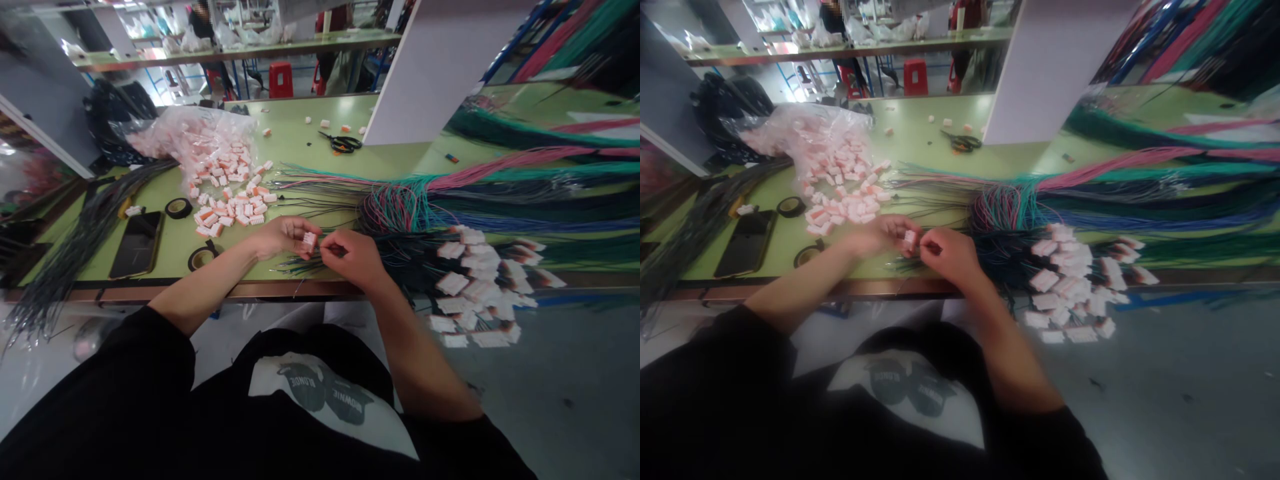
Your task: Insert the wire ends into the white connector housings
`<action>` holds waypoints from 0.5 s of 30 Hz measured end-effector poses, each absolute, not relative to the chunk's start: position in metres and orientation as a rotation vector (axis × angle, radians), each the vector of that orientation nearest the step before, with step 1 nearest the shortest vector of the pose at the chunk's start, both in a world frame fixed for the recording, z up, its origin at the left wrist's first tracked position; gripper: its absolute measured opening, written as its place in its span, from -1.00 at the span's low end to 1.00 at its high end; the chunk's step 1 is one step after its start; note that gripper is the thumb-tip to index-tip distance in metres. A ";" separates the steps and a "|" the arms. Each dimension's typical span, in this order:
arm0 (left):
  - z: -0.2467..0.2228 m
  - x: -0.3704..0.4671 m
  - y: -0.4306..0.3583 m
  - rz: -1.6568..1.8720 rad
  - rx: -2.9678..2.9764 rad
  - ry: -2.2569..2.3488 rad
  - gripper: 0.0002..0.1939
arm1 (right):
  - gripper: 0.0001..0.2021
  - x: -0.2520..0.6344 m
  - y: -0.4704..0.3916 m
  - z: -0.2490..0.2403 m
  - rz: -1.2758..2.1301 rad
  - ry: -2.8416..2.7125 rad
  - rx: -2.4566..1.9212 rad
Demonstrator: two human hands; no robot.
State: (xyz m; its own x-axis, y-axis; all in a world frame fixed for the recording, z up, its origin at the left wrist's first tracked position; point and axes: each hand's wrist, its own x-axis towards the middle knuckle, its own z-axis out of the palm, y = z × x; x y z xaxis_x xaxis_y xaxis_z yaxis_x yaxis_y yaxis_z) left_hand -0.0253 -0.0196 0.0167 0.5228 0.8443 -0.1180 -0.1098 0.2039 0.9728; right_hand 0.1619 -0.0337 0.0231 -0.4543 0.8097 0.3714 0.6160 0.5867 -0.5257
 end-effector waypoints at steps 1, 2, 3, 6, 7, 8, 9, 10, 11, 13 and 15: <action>0.017 -0.025 -0.020 0.762 1.184 0.777 -0.60 | -0.87 0.162 -0.034 0.023 0.428 -2.218 -1.129; 0.018 -0.025 -0.020 0.760 1.184 0.779 -0.60 | -0.87 0.162 -0.033 0.022 0.433 -2.215 -1.130; 0.019 -0.025 -0.021 0.757 1.182 0.781 -0.59 | -0.87 0.162 -0.033 0.022 0.438 -2.209 -1.133; 0.020 -0.024 -0.022 0.760 1.169 0.781 -0.59 | -0.86 0.161 -0.034 0.022 0.450 -2.206 -1.145; 0.020 -0.023 -0.023 0.757 1.168 0.780 -0.59 | -0.85 0.160 -0.035 0.021 0.456 -2.212 -1.149; 0.020 -0.022 -0.023 0.749 1.169 0.780 -0.60 | -0.85 0.159 -0.035 0.021 0.461 -2.221 -1.152; 0.020 -0.020 -0.023 0.737 1.171 0.783 -0.60 | -0.85 0.158 -0.036 0.020 0.460 -2.226 -1.158; 0.019 -0.019 -0.024 0.722 1.171 0.788 -0.61 | -0.84 0.157 -0.036 0.019 0.453 -2.230 -1.166; 0.019 -0.019 -0.023 0.706 1.169 0.796 -0.61 | -0.84 0.156 -0.036 0.018 0.440 -2.232 -1.179; 0.019 -0.019 -0.022 0.679 1.158 0.818 -0.59 | -0.84 0.156 -0.035 0.017 0.422 -2.253 -1.203; 0.021 -0.022 -0.021 0.648 1.151 0.843 -0.58 | -0.84 0.161 -0.029 0.020 0.433 -2.298 -1.209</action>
State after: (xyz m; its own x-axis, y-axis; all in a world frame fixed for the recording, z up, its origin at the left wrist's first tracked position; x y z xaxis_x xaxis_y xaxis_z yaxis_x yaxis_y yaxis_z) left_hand -0.0222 -0.0206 0.0209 0.5414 0.8072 -0.2352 -0.0202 0.2921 0.9562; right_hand 0.1610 -0.0294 0.0204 -0.4782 0.8313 0.2835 0.6710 0.5540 -0.4927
